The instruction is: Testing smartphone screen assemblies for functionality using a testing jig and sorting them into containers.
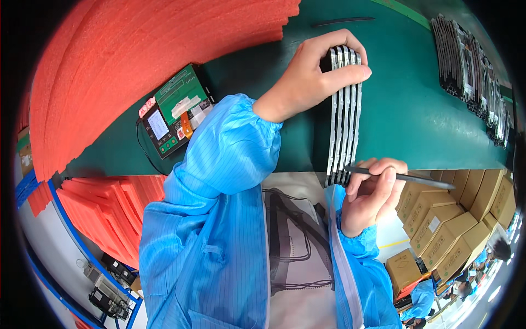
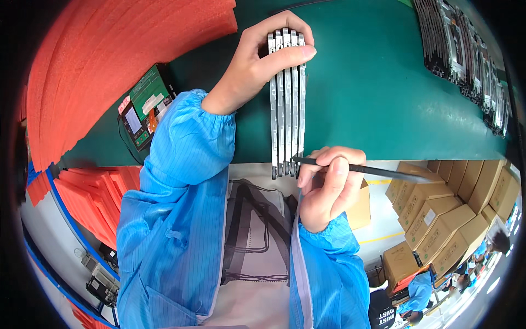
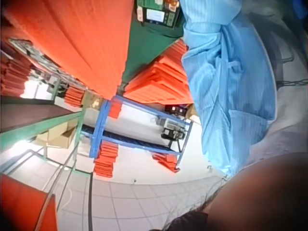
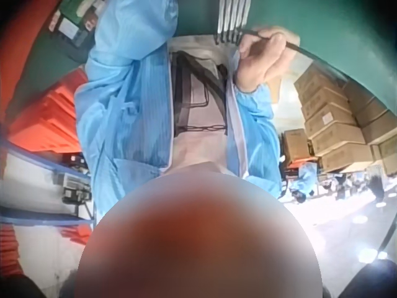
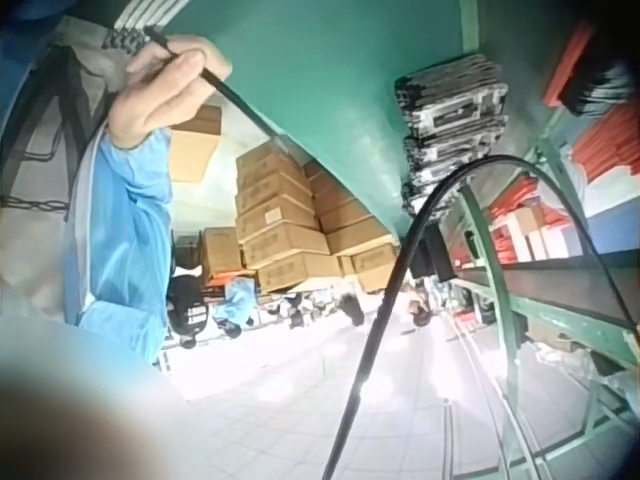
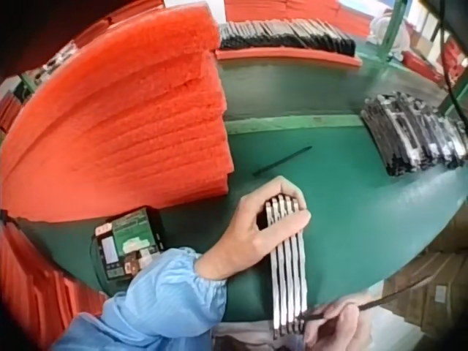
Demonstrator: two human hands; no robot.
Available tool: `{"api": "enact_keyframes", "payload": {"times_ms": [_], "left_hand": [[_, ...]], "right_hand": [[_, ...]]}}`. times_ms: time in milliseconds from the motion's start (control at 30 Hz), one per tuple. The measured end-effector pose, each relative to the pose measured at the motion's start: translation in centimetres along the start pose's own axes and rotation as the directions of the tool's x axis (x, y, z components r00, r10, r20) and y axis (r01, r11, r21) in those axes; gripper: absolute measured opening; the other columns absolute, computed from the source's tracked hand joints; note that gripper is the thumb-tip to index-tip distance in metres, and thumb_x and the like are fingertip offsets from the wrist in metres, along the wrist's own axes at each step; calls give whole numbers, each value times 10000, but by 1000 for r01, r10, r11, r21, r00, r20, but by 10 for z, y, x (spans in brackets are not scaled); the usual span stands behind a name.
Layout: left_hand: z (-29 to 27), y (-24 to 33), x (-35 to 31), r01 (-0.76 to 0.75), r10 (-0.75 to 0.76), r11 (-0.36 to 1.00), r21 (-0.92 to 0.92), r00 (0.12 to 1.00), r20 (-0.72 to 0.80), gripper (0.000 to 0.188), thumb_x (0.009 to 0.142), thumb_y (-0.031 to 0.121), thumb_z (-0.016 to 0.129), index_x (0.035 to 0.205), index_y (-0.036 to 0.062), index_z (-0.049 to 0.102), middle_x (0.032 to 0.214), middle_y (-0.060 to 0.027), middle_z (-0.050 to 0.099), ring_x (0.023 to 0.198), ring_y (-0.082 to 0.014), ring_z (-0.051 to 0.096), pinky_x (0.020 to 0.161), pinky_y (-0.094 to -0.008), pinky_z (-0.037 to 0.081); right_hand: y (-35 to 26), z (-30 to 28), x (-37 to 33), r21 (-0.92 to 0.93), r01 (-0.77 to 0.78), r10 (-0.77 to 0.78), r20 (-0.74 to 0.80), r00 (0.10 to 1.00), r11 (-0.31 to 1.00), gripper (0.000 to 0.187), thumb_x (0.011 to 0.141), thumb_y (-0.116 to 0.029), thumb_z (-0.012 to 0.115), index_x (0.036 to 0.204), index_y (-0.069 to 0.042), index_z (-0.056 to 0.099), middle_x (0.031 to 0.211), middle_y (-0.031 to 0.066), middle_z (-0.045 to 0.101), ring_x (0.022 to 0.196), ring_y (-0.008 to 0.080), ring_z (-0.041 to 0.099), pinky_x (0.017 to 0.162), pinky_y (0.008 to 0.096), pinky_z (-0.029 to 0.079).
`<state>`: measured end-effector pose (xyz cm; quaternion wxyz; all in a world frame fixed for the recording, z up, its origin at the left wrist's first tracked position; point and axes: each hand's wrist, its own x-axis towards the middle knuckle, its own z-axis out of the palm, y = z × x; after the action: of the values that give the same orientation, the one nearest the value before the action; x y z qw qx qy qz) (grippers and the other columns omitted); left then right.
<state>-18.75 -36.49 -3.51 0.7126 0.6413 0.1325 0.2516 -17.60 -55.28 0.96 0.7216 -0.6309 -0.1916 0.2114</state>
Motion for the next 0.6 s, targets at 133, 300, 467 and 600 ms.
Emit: {"api": "enact_keyframes", "payload": {"times_ms": [133,300,467,600], "left_hand": [[1,-2,2,-29,29,1000,12,999,-16,149,863,176,687,925,53,630,766,13,589,707,-50,563,632,-217,414],[2,-2,2,-41,41,999,3,998,-48,163,827,199,714,888,62,649,728,-3,630,679,-72,588,612,-234,429],[3,-7,2,-60,63,997,46,996,-65,160,826,201,715,883,64,655,734,-10,642,687,-79,600,617,-239,439],[5,-10,4,-111,115,993,42,989,-90,161,826,205,715,884,65,662,740,-15,654,696,-85,614,623,-242,448]], "right_hand": [[-4,5,-1,-45,-10,7,-70,998,999,240,1061,-209,344,917,-45,444,583,28,394,425,84,329,422,236,271],[0,-2,0,4,33,-33,19,999,999,229,1054,-194,362,903,-45,449,590,25,391,429,81,321,458,239,287],[2,1,-3,0,26,-26,-19,999,1000,233,1049,-192,365,889,-47,452,596,16,387,430,78,310,496,236,288],[2,6,2,-18,41,-42,-71,997,999,239,1048,-201,368,883,-49,453,595,10,386,427,77,304,503,235,282]]}}
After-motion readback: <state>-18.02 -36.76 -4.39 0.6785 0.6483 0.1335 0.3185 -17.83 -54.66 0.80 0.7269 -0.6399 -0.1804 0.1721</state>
